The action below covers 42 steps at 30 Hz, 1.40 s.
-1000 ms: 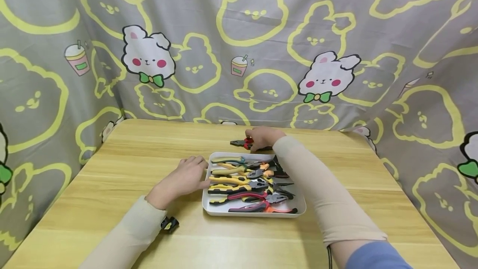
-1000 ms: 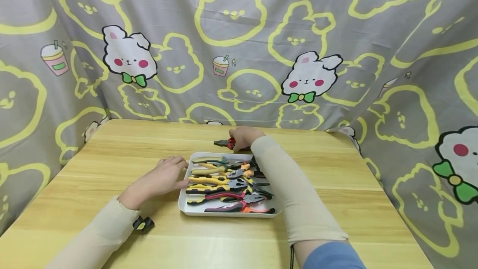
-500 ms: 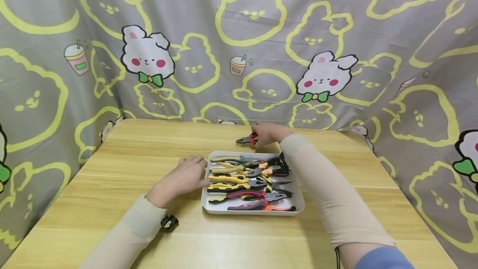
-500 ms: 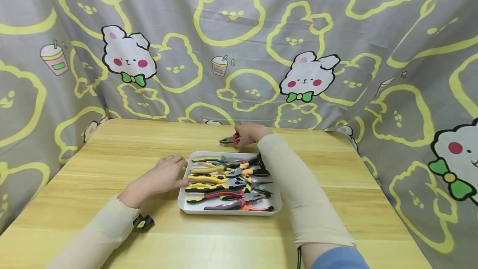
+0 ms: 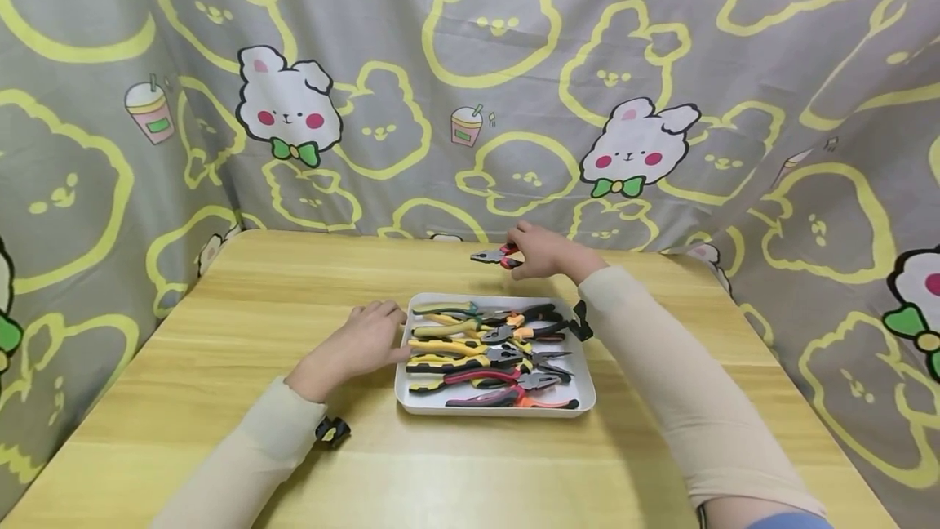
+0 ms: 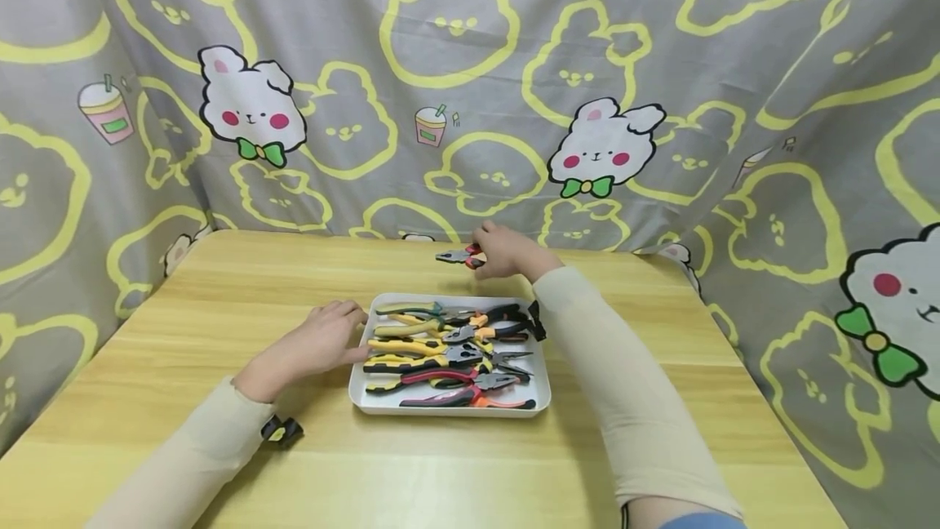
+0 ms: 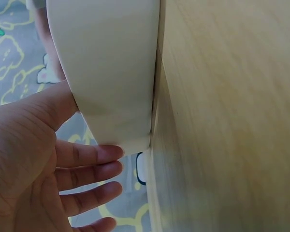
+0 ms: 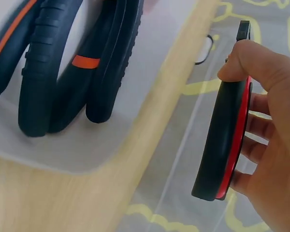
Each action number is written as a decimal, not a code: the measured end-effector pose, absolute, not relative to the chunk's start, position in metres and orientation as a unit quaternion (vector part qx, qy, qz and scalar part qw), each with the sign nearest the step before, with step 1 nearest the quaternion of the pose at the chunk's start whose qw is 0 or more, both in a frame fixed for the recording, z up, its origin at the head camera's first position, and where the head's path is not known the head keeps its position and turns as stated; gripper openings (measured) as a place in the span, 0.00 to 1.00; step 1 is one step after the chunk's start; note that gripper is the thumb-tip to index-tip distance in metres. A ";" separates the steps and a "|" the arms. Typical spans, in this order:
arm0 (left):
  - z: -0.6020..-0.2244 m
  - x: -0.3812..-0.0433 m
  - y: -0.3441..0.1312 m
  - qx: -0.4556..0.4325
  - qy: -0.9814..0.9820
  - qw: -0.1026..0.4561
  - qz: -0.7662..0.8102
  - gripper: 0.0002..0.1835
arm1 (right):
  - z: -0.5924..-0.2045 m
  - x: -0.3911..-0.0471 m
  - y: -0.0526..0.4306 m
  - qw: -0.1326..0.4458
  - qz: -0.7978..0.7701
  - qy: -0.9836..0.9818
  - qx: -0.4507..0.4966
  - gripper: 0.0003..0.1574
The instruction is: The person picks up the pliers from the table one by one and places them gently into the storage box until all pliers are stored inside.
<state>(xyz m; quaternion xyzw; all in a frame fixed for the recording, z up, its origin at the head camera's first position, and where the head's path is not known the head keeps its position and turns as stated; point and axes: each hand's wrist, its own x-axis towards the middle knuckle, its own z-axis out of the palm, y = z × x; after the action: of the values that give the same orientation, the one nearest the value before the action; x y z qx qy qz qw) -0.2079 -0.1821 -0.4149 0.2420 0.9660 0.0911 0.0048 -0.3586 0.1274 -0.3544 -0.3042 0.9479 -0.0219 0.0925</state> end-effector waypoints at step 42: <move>-0.413 -0.210 -0.182 0.227 0.969 0.014 0.095 0.30 | -0.360 -0.252 0.137 0.100 -0.037 0.939 -0.326 0.33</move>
<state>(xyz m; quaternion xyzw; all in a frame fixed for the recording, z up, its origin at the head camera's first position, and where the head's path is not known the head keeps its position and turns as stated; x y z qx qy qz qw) -0.2103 -0.1821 -0.4132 0.2273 0.9691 0.0946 0.0143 -0.2517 0.1374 -0.3603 -0.3261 0.9393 -0.0374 0.1001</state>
